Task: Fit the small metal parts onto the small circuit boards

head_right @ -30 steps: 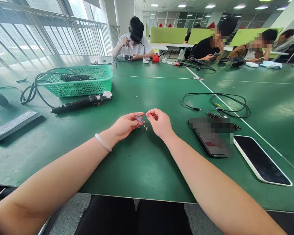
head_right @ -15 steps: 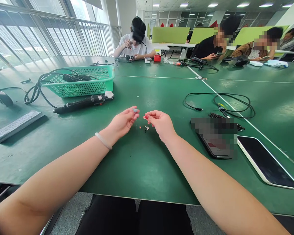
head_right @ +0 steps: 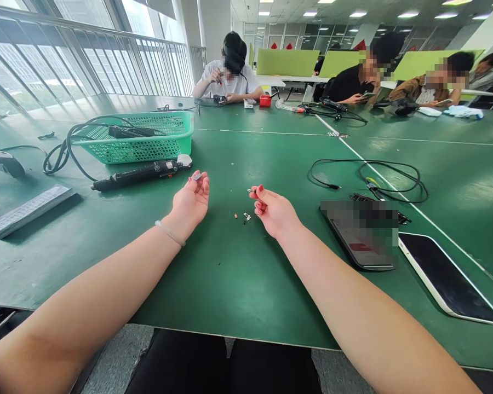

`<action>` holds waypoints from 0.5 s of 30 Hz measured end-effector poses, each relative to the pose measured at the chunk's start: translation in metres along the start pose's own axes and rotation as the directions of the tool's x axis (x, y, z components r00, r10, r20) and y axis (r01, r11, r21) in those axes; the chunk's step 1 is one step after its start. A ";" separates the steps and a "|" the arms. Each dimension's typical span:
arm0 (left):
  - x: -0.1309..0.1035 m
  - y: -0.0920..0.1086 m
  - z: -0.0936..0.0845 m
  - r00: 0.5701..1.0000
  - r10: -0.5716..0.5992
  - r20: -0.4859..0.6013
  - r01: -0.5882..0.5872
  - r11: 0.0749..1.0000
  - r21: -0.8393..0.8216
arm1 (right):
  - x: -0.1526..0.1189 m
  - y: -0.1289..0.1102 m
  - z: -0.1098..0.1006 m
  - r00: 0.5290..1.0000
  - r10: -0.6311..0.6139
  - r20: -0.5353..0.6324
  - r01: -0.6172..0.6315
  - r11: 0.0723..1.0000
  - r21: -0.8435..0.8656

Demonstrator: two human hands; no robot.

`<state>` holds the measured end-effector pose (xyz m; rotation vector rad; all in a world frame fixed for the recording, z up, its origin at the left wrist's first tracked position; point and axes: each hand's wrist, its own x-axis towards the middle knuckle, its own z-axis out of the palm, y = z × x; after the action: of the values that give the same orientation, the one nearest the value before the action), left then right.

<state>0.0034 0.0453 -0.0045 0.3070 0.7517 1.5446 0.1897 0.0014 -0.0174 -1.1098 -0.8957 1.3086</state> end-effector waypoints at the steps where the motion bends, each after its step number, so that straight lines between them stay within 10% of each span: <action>1: -0.001 0.000 0.000 1.000 -0.001 -0.001 0.001 1.000 0.005 | 0.000 0.000 0.000 1.000 0.005 -0.006 -0.005 1.000 0.011; 9: -0.008 -0.006 0.004 0.980 -0.138 0.144 0.109 0.975 0.193 | 0.003 0.003 -0.002 0.999 -0.036 -0.006 0.036 0.998 -0.055; 15: -0.021 -0.015 0.004 0.871 -0.368 0.326 0.168 0.846 0.506 | -0.001 0.003 0.004 0.999 -0.049 -0.008 0.049 0.998 -0.028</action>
<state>0.0203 0.0254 -0.0061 0.8227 0.7787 0.9598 0.1848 0.0009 -0.0192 -1.1072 -0.9314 1.2536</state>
